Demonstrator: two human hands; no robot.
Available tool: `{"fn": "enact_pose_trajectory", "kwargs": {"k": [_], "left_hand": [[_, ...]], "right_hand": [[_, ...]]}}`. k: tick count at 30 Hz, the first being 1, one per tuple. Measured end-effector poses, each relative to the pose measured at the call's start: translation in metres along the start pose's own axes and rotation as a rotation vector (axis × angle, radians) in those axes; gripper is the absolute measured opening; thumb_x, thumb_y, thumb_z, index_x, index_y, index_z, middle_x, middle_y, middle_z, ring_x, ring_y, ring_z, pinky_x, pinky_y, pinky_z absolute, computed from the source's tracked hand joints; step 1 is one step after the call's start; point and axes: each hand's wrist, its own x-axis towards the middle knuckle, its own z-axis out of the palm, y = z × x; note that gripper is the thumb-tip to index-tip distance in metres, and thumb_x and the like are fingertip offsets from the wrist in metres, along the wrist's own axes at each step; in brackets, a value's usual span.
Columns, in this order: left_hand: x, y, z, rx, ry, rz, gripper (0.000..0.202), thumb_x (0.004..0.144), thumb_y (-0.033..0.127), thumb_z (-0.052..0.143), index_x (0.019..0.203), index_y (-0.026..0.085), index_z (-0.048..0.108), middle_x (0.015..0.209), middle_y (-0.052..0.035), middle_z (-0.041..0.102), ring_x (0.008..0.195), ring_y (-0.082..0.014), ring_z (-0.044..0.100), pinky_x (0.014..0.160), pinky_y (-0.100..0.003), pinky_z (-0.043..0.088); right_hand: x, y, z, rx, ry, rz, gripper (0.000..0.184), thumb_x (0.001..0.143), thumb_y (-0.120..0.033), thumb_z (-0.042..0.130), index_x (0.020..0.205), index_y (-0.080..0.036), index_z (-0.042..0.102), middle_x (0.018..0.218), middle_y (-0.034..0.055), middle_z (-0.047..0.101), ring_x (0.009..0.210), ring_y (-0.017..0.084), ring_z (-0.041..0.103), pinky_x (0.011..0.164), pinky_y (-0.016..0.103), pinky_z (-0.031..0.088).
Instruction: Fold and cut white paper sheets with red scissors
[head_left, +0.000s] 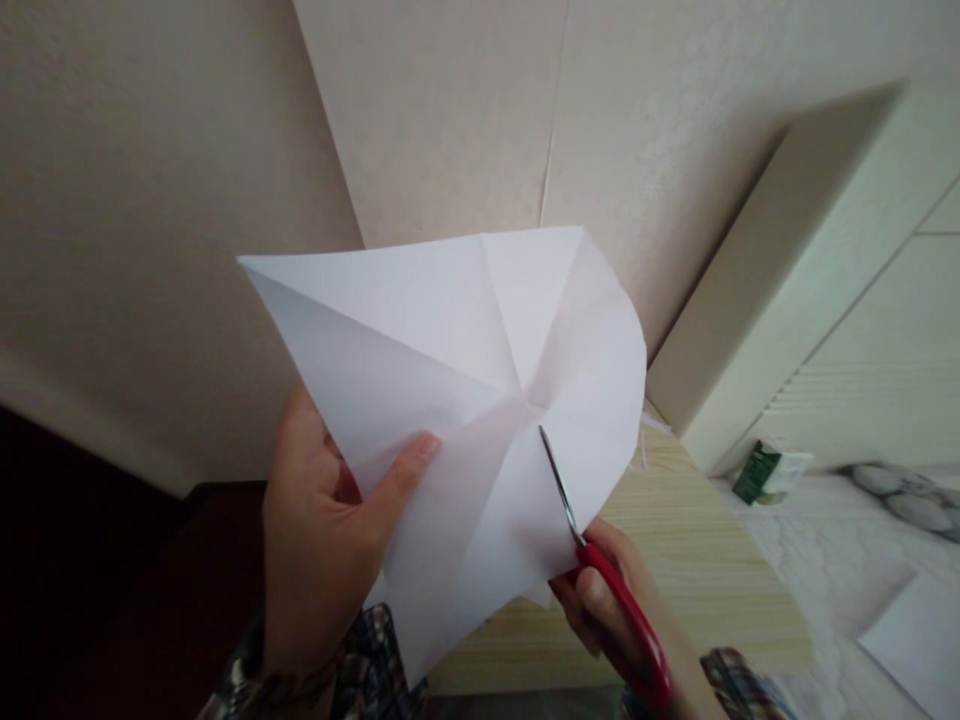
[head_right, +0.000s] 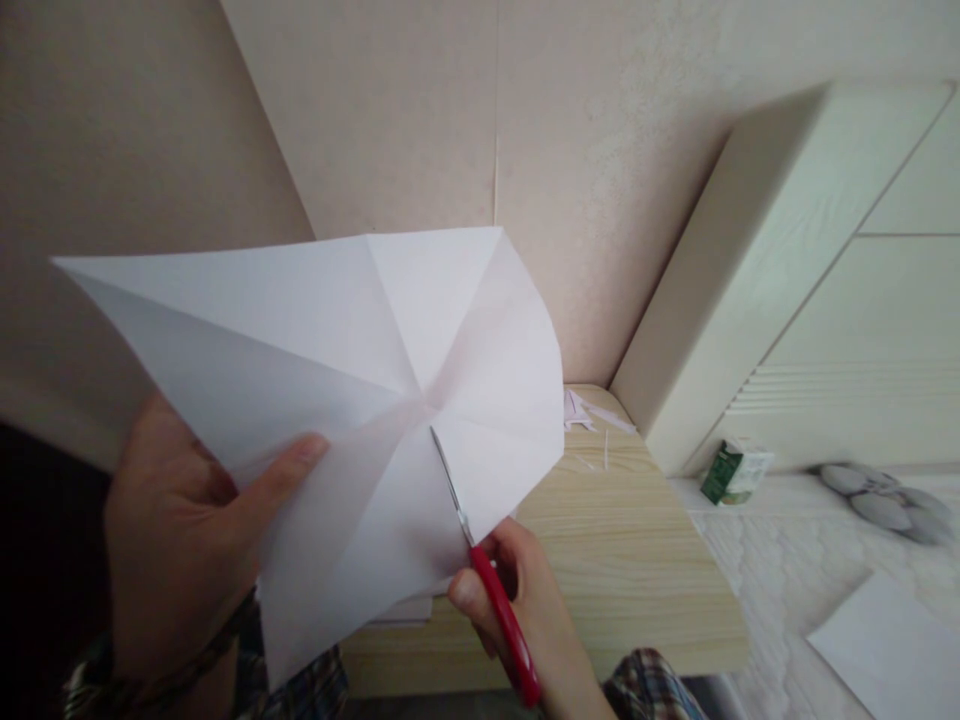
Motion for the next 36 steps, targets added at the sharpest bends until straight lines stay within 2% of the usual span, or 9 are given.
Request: {"fn": "enact_pose_trajectory", "kwargs": {"k": [4,10,17,21,30,36], "left_hand": [[0.001,0.001,0.001,0.005,0.012,0.047,0.042,0.07,0.024,0.077,0.107,0.02,0.059,0.093,-0.0005,0.068,0.081,-0.0163,0.068,0.065,-0.025,0.058],[0.003,0.002,-0.001,0.031,0.007,0.059,0.042,0.068,0.025,0.077,0.105,0.02,0.058,0.092,-0.0006,0.067,0.078,-0.0168,0.068,0.063,-0.026,0.059],[0.002,-0.004,-0.004,0.089,0.002,0.077,0.042,0.069,0.029,0.078,0.105,0.02,0.059,0.09,0.0006,0.067,0.077,-0.0152,0.067,0.062,-0.024,0.057],[0.002,-0.004,-0.004,0.123,0.005,0.12,0.041,0.068,0.027,0.076,0.105,0.019,0.059,0.09,0.0013,0.066,0.077,-0.0144,0.065,0.062,-0.022,0.056],[0.002,-0.001,-0.006,0.066,-0.026,0.027,0.039,0.07,0.029,0.075,0.105,0.02,0.061,0.09,0.0018,0.068,0.076,-0.0134,0.064,0.06,-0.02,0.054],[0.0,-0.005,-0.006,0.033,-0.042,-0.019,0.044,0.071,0.029,0.076,0.112,0.023,0.061,0.098,0.0025,0.069,0.083,-0.0138,0.064,0.068,-0.021,0.053]], "right_hand": [[-0.001,0.0,-0.001,0.052,-0.017,-0.008,0.058,0.071,-0.074,0.061,0.079,-0.017,0.055,0.047,-0.0116,0.035,0.032,0.001,0.019,0.03,0.015,0.014],[-0.001,0.0,0.001,0.027,-0.001,-0.012,0.058,0.071,-0.076,0.06,0.076,-0.018,0.053,0.046,-0.0112,0.036,0.031,0.002,0.022,0.029,0.016,0.016],[0.003,-0.02,0.005,-0.084,0.025,0.142,0.069,0.052,-0.086,0.064,0.066,-0.021,0.046,0.041,-0.0118,0.033,0.031,0.002,0.026,0.029,0.016,0.016],[0.004,-0.024,0.006,-0.135,0.064,0.141,0.07,0.05,-0.086,0.064,0.067,-0.021,0.047,0.041,-0.0121,0.032,0.03,0.003,0.025,0.029,0.017,0.016],[0.003,-0.023,0.001,-0.202,0.082,0.143,0.069,0.051,-0.087,0.063,0.067,-0.022,0.046,0.043,-0.011,0.03,0.033,0.005,0.025,0.029,0.02,0.019],[0.002,-0.019,0.001,-0.236,0.104,0.117,0.068,0.053,-0.086,0.062,0.069,-0.021,0.05,0.042,-0.0105,0.032,0.032,0.005,0.026,0.03,0.02,0.019]]}}
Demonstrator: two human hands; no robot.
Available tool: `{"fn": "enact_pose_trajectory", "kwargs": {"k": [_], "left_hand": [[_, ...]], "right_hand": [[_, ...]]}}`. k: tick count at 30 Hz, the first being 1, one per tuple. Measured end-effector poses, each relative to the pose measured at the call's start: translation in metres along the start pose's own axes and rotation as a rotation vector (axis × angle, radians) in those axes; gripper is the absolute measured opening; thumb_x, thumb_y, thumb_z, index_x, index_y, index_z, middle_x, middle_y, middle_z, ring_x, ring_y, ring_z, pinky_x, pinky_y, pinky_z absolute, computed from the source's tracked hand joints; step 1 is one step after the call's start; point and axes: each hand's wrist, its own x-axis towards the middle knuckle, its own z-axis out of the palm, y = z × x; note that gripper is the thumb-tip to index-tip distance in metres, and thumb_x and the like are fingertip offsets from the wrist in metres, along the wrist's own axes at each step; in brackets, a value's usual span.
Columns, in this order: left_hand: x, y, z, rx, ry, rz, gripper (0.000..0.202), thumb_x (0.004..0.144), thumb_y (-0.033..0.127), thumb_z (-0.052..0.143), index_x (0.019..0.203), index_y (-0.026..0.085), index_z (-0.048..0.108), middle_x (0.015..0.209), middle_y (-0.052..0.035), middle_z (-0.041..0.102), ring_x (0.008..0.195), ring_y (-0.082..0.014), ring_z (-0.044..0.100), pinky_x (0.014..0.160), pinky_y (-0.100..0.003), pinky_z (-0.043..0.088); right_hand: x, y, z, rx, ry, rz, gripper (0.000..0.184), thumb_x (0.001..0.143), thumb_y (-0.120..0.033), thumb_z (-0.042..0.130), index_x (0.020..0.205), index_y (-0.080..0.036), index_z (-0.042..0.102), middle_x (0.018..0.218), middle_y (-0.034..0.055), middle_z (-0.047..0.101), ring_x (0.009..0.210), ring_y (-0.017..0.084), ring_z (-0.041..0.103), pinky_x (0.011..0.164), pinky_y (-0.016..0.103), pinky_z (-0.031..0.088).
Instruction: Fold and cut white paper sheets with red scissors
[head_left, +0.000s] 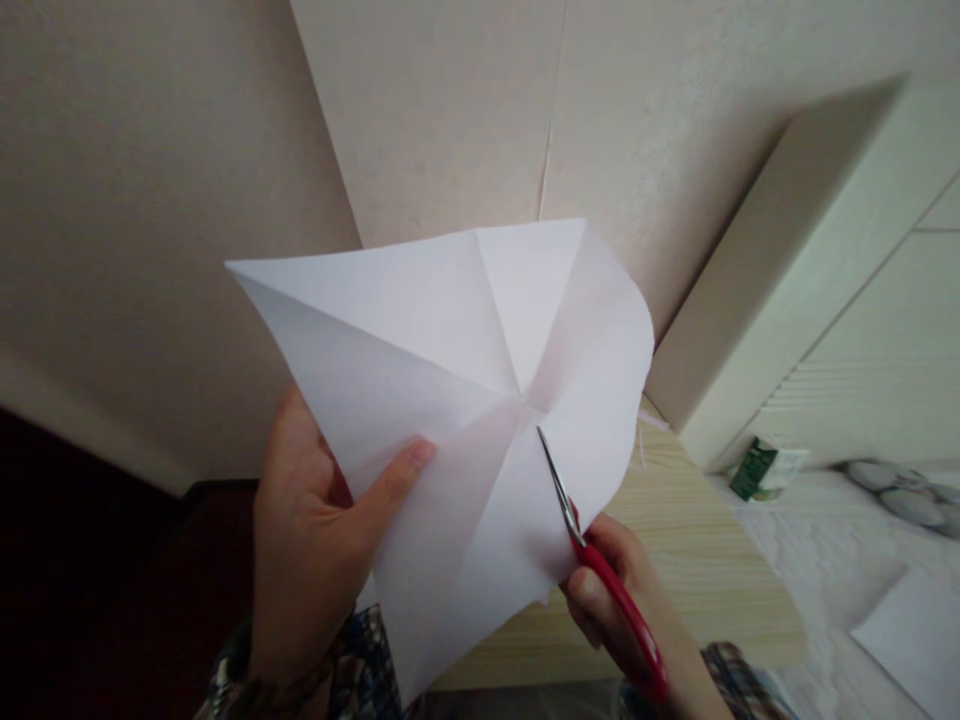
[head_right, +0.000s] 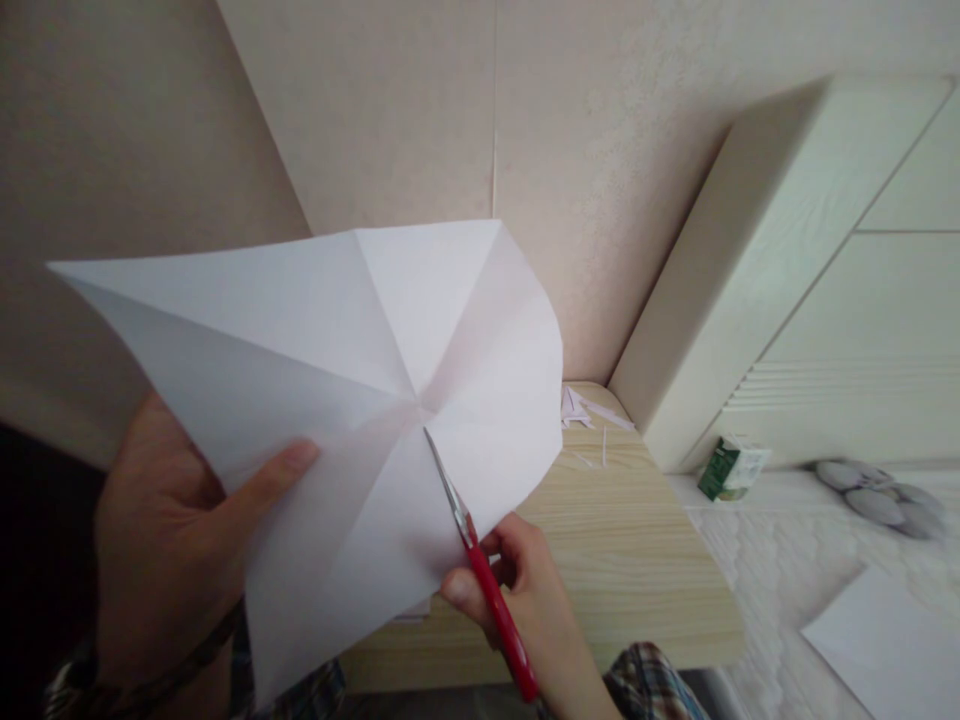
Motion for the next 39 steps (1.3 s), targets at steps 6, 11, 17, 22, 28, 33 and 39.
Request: {"fn": "enact_pose_trajectory", "kwargs": {"k": [6,11,17,22,28,33,39], "left_hand": [[0.0,0.002,-0.002,0.029,0.003,0.031,0.042,0.071,0.03,0.075,0.11,0.023,0.06,0.093,0.0021,0.068,0.08,-0.015,0.065,0.062,-0.022,0.055],[0.002,0.002,-0.002,0.033,-0.004,0.053,0.042,0.07,0.03,0.075,0.107,0.019,0.06,0.094,0.0001,0.068,0.08,-0.0154,0.067,0.064,-0.024,0.058],[0.003,0.0,0.0,0.056,0.0,0.082,0.043,0.068,0.029,0.077,0.106,0.019,0.059,0.092,-0.0001,0.067,0.079,-0.0156,0.067,0.064,-0.024,0.058],[0.002,0.001,-0.002,0.121,0.006,0.127,0.042,0.07,0.031,0.075,0.106,0.02,0.058,0.091,0.0,0.067,0.078,-0.0165,0.067,0.063,-0.026,0.058],[0.001,0.002,0.0,0.095,0.012,0.136,0.042,0.069,0.029,0.076,0.107,0.021,0.058,0.09,0.0015,0.067,0.076,-0.0161,0.067,0.063,-0.025,0.058],[0.002,0.005,-0.001,0.083,-0.018,0.059,0.039,0.071,0.027,0.075,0.105,0.021,0.059,0.091,0.001,0.069,0.077,-0.016,0.067,0.063,-0.025,0.058],[0.002,0.006,-0.001,0.08,-0.009,0.011,0.038,0.07,0.029,0.075,0.105,0.022,0.061,0.093,0.0003,0.069,0.079,-0.0176,0.067,0.063,-0.027,0.057]], "right_hand": [[0.0,0.02,-0.002,0.071,-0.016,-0.098,0.065,0.065,-0.082,0.059,0.079,-0.018,0.057,0.047,-0.0097,0.034,0.034,0.005,0.024,0.031,0.021,0.014],[-0.005,0.012,-0.001,0.227,-0.114,-0.075,0.06,0.069,-0.078,0.06,0.078,-0.019,0.052,0.05,-0.0103,0.037,0.037,0.004,0.024,0.036,0.019,0.019],[-0.005,0.003,-0.003,0.215,-0.158,-0.035,0.057,0.071,-0.075,0.061,0.079,-0.02,0.048,0.05,-0.0103,0.039,0.037,0.004,0.026,0.036,0.019,0.018],[0.003,-0.002,-0.002,0.128,-0.115,-0.026,0.061,0.065,-0.081,0.059,0.067,-0.022,0.042,0.04,-0.0113,0.035,0.033,0.004,0.026,0.033,0.019,0.019],[0.004,-0.01,0.003,0.102,-0.074,0.08,0.057,0.06,-0.075,0.065,0.062,-0.024,0.04,0.036,-0.012,0.034,0.029,0.003,0.024,0.029,0.018,0.017],[0.004,-0.008,0.002,0.085,-0.027,0.11,0.048,0.062,-0.063,0.067,0.06,-0.023,0.04,0.038,-0.0115,0.035,0.03,0.003,0.025,0.029,0.017,0.015],[0.004,0.003,0.001,0.114,-0.061,0.091,0.052,0.062,-0.067,0.067,0.062,-0.023,0.041,0.038,-0.0123,0.033,0.029,0.003,0.024,0.028,0.017,0.014]]}}
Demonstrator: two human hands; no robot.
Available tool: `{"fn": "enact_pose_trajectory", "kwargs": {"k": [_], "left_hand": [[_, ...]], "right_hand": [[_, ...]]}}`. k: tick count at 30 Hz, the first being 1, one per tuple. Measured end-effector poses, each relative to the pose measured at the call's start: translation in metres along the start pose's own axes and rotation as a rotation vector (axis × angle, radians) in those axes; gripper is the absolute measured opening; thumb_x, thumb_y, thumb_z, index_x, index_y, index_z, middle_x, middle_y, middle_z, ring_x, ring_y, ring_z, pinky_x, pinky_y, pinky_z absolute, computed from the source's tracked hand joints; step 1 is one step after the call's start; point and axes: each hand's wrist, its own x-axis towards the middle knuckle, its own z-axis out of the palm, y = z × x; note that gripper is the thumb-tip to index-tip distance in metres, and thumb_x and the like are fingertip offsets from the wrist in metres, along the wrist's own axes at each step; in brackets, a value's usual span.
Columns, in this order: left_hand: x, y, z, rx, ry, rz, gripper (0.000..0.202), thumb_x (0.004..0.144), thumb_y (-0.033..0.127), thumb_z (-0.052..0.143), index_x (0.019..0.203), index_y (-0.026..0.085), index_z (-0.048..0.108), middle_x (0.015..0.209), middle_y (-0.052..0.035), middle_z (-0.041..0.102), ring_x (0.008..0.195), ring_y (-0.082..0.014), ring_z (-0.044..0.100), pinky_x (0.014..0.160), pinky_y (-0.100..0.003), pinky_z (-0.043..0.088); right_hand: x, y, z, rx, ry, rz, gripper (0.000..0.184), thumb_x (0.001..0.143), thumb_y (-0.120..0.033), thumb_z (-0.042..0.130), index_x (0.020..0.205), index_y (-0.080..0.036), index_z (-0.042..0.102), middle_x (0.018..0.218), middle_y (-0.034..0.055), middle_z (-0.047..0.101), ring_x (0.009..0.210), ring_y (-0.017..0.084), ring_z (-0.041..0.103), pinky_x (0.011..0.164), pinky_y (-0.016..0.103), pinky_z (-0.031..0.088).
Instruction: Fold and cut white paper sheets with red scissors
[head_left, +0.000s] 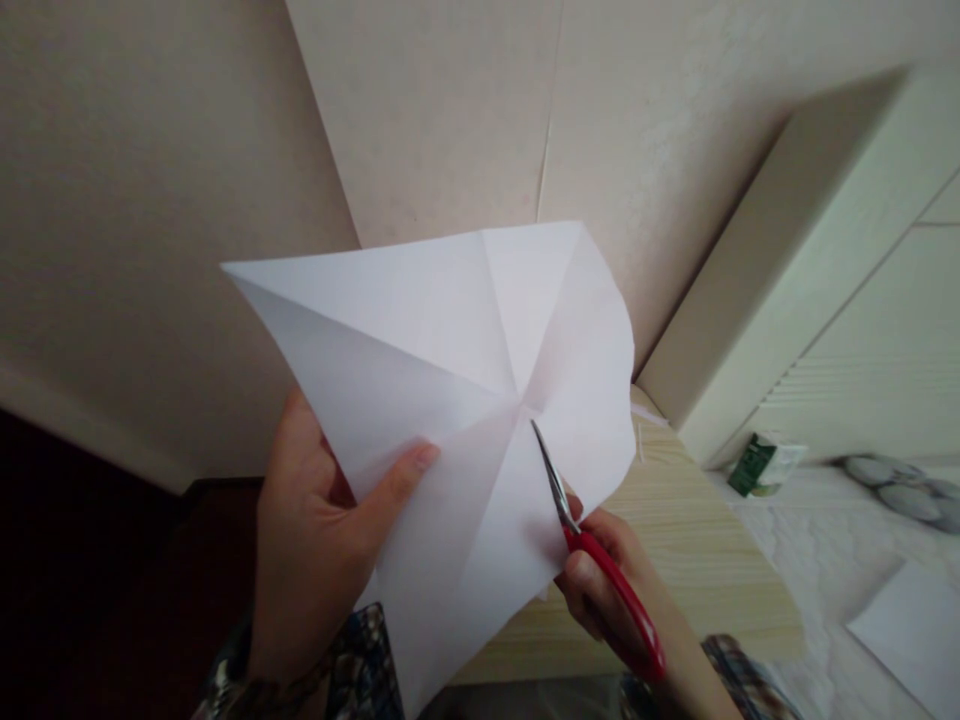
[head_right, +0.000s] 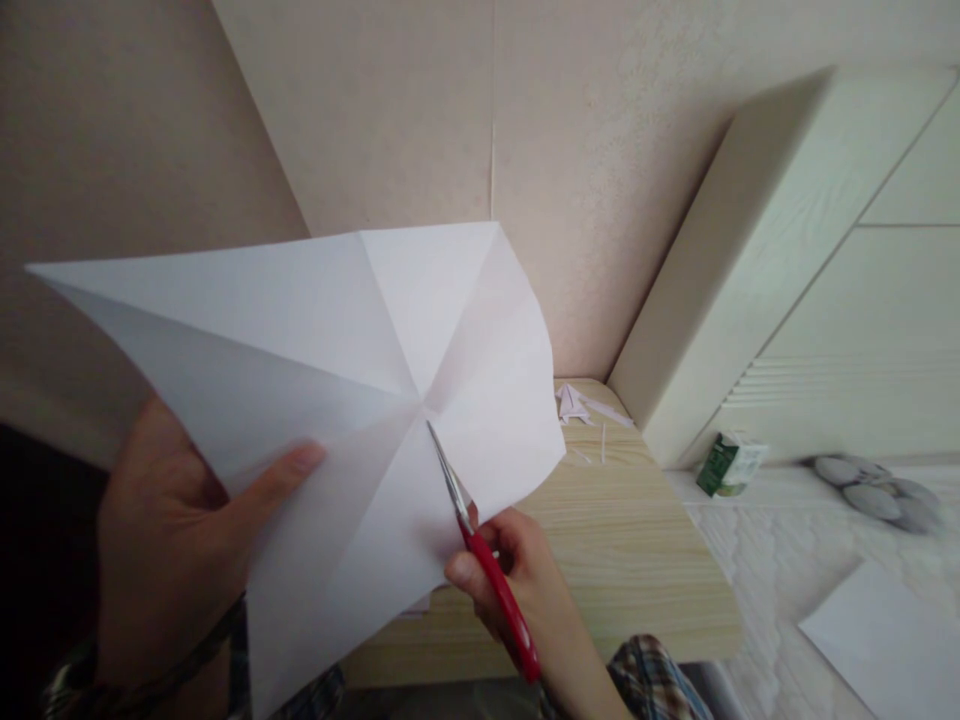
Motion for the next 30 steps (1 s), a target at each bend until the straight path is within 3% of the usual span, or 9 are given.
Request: {"fn": "enact_pose_trajectory", "kwargs": {"k": [7,12,16,22,30], "left_hand": [[-0.002,-0.002,0.001,-0.039,-0.01,-0.001,0.04,0.07,0.028,0.075,0.106,0.021,0.06,0.091,0.0014,0.07,0.077,-0.0151,0.067,0.063,-0.023,0.057],[-0.001,0.0,0.001,-0.021,-0.003,0.022,0.042,0.069,0.029,0.077,0.107,0.022,0.06,0.093,0.0011,0.069,0.079,-0.0158,0.067,0.063,-0.024,0.057],[0.001,0.001,0.0,-0.028,-0.013,0.054,0.04,0.066,0.029,0.077,0.101,0.022,0.059,0.089,-0.0006,0.068,0.076,-0.0189,0.067,0.061,-0.029,0.058],[0.0,-0.003,-0.001,0.036,-0.008,0.08,0.044,0.067,0.031,0.077,0.106,0.021,0.058,0.095,-0.0027,0.066,0.083,-0.0223,0.066,0.068,-0.034,0.057],[-0.001,-0.002,0.001,0.026,-0.015,0.082,0.045,0.065,0.03,0.077,0.105,0.019,0.058,0.092,-0.0027,0.067,0.079,-0.0207,0.067,0.064,-0.032,0.058]], "right_hand": [[-0.003,0.001,-0.001,-0.11,0.062,-0.085,0.057,0.06,-0.077,0.064,0.068,-0.023,0.049,0.037,-0.0104,0.035,0.03,0.006,0.026,0.029,0.022,0.015],[-0.003,0.011,-0.004,-0.106,0.08,-0.143,0.058,0.067,-0.079,0.058,0.07,-0.022,0.048,0.039,-0.0103,0.033,0.032,0.006,0.022,0.032,0.022,0.014],[-0.004,0.014,-0.003,-0.048,0.071,-0.123,0.056,0.069,-0.077,0.059,0.073,-0.022,0.049,0.043,-0.0098,0.036,0.035,0.006,0.024,0.034,0.021,0.022],[-0.004,0.004,0.003,0.006,0.051,-0.053,0.059,0.064,-0.08,0.058,0.076,-0.023,0.049,0.04,-0.0103,0.037,0.032,0.007,0.026,0.032,0.021,0.023],[-0.001,-0.011,0.004,-0.068,0.036,0.018,0.067,0.054,-0.087,0.057,0.069,-0.023,0.044,0.037,-0.0099,0.038,0.032,0.006,0.03,0.033,0.02,0.023]]}}
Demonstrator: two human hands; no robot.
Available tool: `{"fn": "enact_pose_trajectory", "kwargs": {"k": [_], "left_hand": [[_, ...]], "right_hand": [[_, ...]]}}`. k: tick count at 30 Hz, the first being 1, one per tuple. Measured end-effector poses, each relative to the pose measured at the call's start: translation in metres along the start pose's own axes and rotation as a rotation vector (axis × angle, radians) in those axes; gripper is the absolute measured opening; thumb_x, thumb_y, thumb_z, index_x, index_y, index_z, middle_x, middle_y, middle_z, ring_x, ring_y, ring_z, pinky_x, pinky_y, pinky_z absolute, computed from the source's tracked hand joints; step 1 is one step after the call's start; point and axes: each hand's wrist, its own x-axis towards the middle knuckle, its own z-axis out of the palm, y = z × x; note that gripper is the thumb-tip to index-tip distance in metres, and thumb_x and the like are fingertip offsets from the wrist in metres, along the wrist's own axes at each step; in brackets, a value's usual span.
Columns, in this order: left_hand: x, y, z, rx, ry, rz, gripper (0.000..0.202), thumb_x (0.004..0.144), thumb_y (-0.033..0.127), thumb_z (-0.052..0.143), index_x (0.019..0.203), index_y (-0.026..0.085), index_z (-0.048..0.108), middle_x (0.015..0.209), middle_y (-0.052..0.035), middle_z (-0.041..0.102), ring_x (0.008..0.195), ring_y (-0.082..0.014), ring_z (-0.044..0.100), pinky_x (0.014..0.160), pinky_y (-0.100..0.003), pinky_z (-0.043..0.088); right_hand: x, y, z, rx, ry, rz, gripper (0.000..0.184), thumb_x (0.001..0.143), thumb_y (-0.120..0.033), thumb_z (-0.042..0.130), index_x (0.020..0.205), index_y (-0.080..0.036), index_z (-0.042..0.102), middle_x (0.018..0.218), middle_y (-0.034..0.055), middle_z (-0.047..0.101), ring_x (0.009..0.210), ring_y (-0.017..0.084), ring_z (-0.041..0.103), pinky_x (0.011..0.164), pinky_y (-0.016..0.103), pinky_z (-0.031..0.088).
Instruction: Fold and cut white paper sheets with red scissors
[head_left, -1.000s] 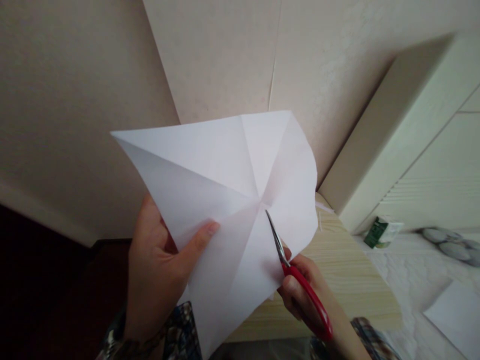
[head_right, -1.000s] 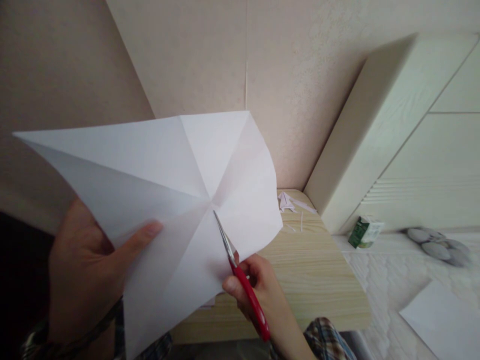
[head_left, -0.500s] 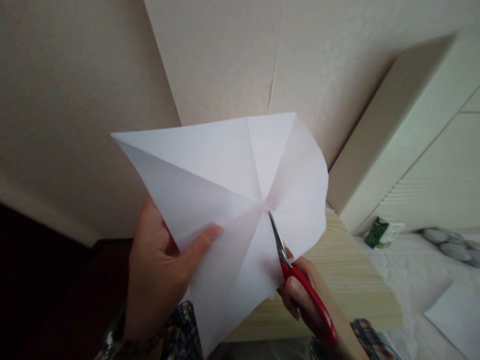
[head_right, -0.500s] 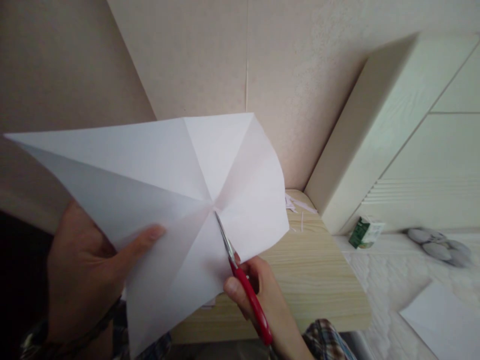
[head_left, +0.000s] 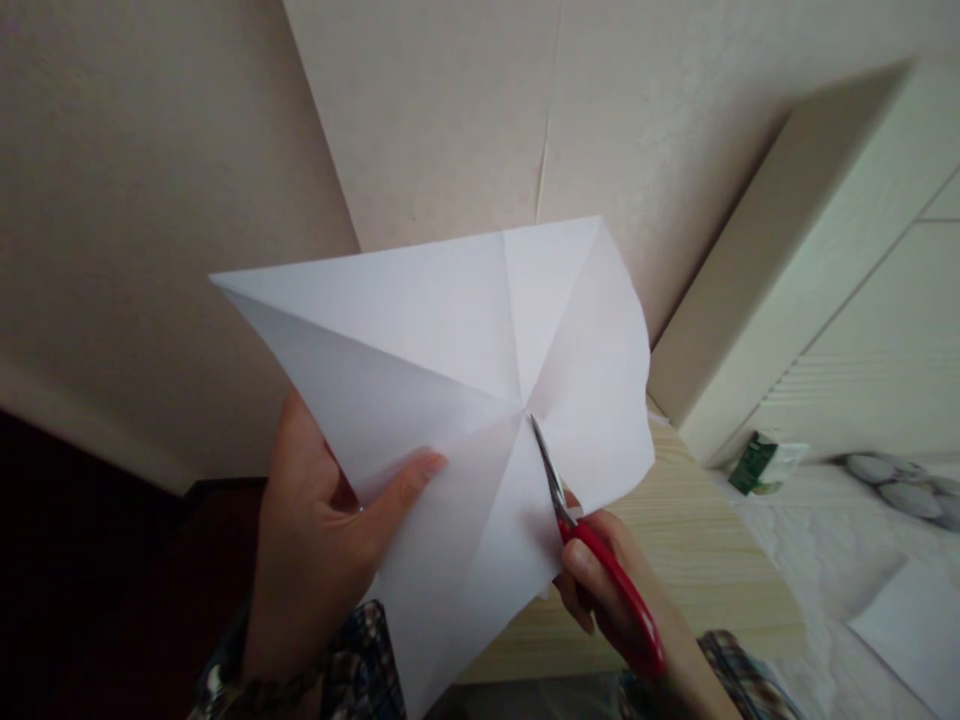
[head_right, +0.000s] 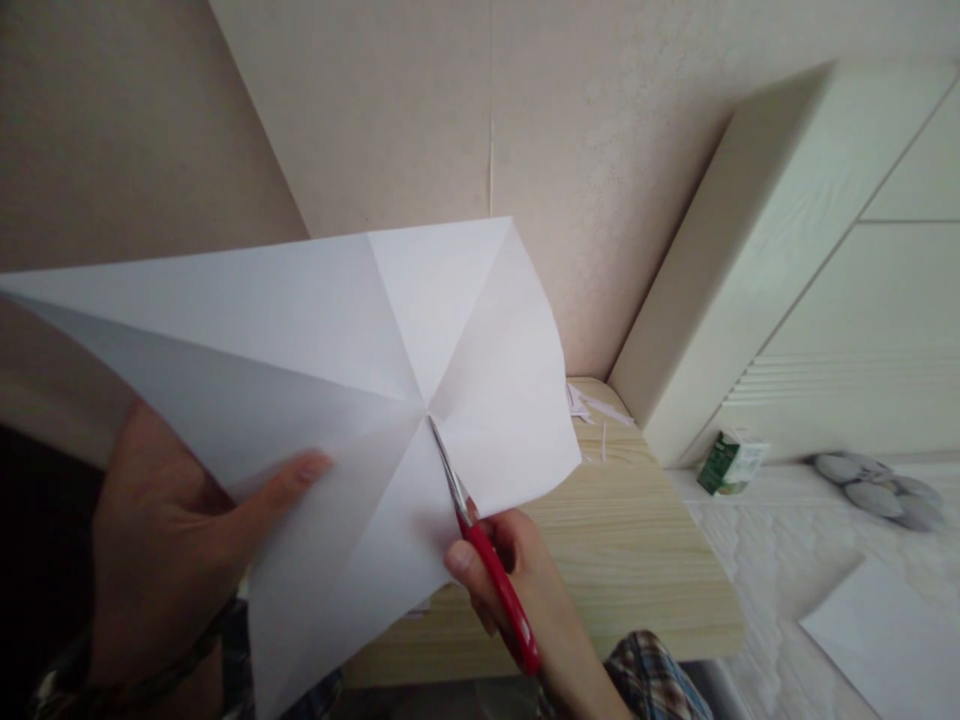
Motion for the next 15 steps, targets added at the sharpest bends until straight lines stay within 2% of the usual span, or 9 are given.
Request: {"fn": "enact_pose_trajectory", "kwargs": {"k": [5,10,12,15], "left_hand": [[0.0,-0.004,-0.001,-0.08,-0.003,-0.114,0.041,0.066,0.029,0.077,0.103,0.02,0.061,0.092,-0.0015,0.071,0.077,-0.0202,0.069,0.061,-0.03,0.059],[0.002,-0.012,-0.003,-0.1,0.033,-0.217,0.045,0.066,0.029,0.078,0.108,0.022,0.062,0.098,-0.0015,0.072,0.081,-0.0209,0.069,0.066,-0.031,0.058],[0.003,-0.013,-0.005,-0.104,0.025,-0.248,0.043,0.067,0.027,0.076,0.107,0.021,0.063,0.094,-0.001,0.073,0.078,-0.0199,0.069,0.063,-0.029,0.057],[0.003,-0.015,-0.007,-0.112,0.028,-0.303,0.036,0.068,0.028,0.076,0.1,0.018,0.065,0.088,-0.0011,0.074,0.072,-0.0189,0.069,0.057,-0.027,0.056]], "right_hand": [[0.0,0.004,-0.002,-0.022,-0.05,-0.038,0.066,0.058,-0.087,0.056,0.065,-0.023,0.041,0.039,-0.0099,0.037,0.033,0.006,0.029,0.034,0.019,0.023],[-0.005,0.012,-0.016,-0.037,-0.215,-0.057,0.066,0.061,-0.086,0.055,0.072,-0.022,0.044,0.057,-0.008,0.039,0.039,0.006,0.029,0.036,0.019,0.022],[-0.009,0.011,-0.027,-0.158,-0.289,-0.034,0.061,0.065,-0.081,0.058,0.072,-0.022,0.043,0.062,-0.0061,0.041,0.045,0.008,0.032,0.04,0.02,0.026],[-0.017,0.007,-0.049,-0.491,-0.32,0.025,0.044,0.067,-0.057,0.072,0.067,-0.02,0.049,0.067,-0.0027,0.049,0.064,0.014,0.044,0.058,0.024,0.034]]}}
